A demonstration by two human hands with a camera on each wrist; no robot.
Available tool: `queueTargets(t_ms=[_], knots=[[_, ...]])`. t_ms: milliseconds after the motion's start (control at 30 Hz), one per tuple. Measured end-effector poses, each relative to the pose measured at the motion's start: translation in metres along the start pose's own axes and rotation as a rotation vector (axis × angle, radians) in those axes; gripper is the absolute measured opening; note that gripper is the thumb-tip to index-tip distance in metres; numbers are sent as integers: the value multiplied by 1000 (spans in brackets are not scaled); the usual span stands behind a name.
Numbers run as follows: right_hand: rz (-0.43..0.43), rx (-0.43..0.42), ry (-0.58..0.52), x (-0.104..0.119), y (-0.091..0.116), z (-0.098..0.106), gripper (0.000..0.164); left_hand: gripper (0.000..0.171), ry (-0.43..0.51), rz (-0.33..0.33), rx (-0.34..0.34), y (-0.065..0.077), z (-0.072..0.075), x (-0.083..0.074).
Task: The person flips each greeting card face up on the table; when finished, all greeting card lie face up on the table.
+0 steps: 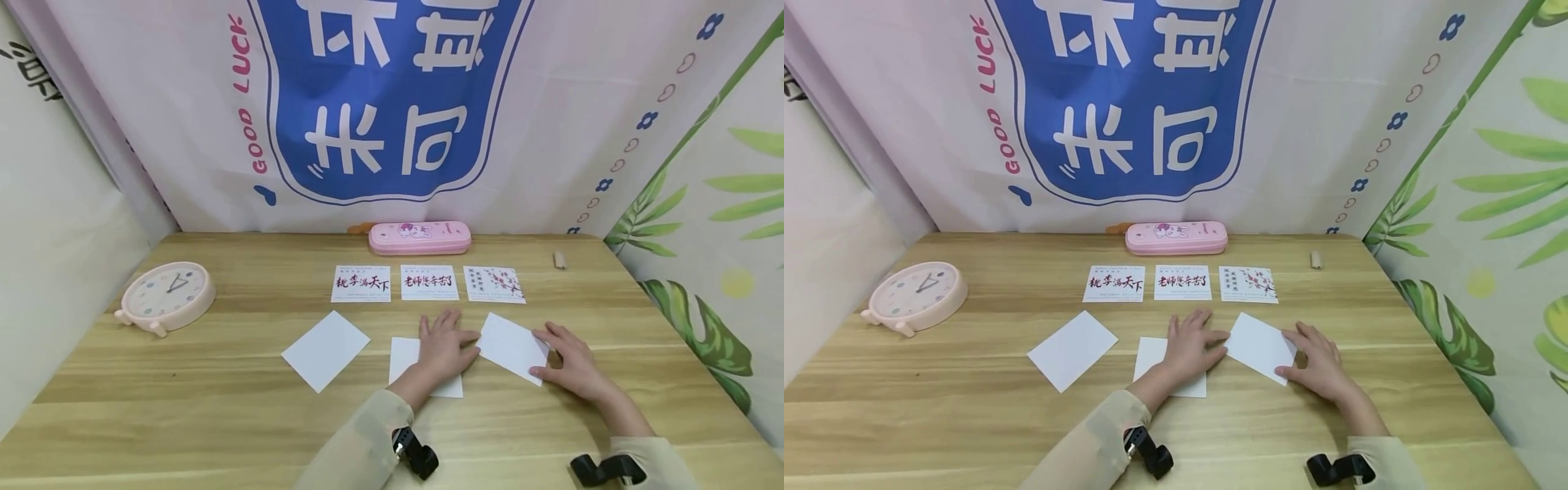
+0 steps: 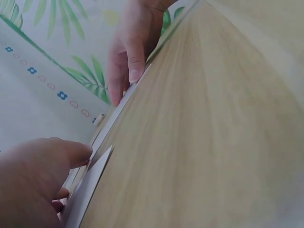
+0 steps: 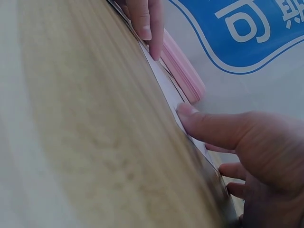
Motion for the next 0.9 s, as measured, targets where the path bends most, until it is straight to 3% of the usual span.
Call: queueTargets(t_ms=[267, 400, 700, 900], knots=[[-57, 17, 25, -2, -1, 1, 77, 19, 55, 8, -20, 0, 2, 0], [-43, -1, 27, -1, -1, 3, 72, 17, 65, 8, -33, 0, 3, 0], [-36, -19, 23, -2, -2, 5, 71, 45, 22, -16, -17, -2, 1, 0], [-42, -12, -12, -5, -4, 5, 68, 40, 31, -16, -1, -1, 2, 0]])
Point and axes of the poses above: each hand's wrist, its own y-axis away from the middle knuckle, its own z-axis out of the back of the hand, x = y × z, the point moved 5 cm from there along -y, towards the middle knuckle, and after that the axes turned 8 degrees about -z, right-handed, at the moved point
